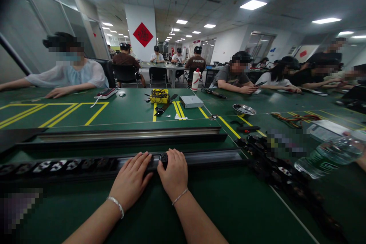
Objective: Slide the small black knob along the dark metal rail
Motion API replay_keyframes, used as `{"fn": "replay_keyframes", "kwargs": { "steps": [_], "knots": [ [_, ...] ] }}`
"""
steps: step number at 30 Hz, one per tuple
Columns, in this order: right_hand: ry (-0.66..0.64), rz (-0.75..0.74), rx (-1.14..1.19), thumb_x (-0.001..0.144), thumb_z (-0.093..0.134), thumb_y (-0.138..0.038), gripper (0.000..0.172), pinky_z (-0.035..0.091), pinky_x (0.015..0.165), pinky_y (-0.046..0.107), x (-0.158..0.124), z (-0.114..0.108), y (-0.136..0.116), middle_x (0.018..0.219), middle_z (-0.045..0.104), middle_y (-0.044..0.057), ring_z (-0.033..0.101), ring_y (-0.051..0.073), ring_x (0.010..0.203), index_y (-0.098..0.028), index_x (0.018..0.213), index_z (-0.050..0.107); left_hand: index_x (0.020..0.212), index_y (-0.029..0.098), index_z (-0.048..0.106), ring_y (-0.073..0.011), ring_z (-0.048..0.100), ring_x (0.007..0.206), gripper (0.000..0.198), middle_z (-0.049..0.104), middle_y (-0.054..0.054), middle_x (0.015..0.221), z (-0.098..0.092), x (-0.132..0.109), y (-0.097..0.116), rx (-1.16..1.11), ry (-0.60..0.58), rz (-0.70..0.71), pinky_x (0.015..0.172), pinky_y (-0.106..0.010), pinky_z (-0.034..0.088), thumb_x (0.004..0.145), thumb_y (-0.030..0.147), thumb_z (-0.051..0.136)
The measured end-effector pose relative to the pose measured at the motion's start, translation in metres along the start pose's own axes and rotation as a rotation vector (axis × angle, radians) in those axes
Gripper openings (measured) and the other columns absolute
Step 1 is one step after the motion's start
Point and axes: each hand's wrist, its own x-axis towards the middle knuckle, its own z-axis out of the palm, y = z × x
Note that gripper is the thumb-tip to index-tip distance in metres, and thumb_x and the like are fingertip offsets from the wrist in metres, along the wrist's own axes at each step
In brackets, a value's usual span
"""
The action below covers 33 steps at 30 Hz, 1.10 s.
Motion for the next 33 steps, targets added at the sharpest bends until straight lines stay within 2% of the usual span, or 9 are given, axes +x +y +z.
{"fn": "replay_keyframes", "kwargs": {
  "steps": [7,23,33],
  "knots": [
    [-0.022,-0.005,0.007,0.077,0.049,-0.028,0.032,0.034,0.097,0.037,0.0014,-0.0027,-0.0001,0.106,0.061,0.011,0.050,0.023,0.105,-0.012,0.103,0.058,0.126,0.019,0.041,-0.0226,0.040,0.121,0.048,0.048,-0.005,0.131,-0.0014,0.0024,-0.0038,0.019,-0.022,0.045,0.101,-0.041,0.034,0.081,0.036,0.043],
    [-0.025,-0.012,0.015,0.076,0.049,-0.027,0.032,0.038,0.095,0.034,0.0027,-0.0047,0.0017,0.105,0.061,0.010,0.050,0.021,0.105,-0.012,0.103,0.058,0.123,0.019,0.043,-0.0241,0.042,0.119,0.047,0.050,-0.008,0.127,-0.0054,0.0056,-0.0058,-0.046,-0.025,0.052,0.099,-0.042,0.036,0.079,0.035,0.046],
    [-0.020,0.007,-0.026,0.074,0.051,-0.025,0.030,0.031,0.099,0.039,0.0022,-0.0044,-0.0010,0.106,0.061,0.010,0.049,0.023,0.109,-0.013,0.101,0.058,0.123,0.019,0.045,-0.0236,0.043,0.117,0.047,0.052,-0.007,0.126,-0.0020,0.0056,-0.0066,-0.043,-0.024,0.034,0.099,-0.042,0.036,0.079,0.037,0.046]
  ]
}}
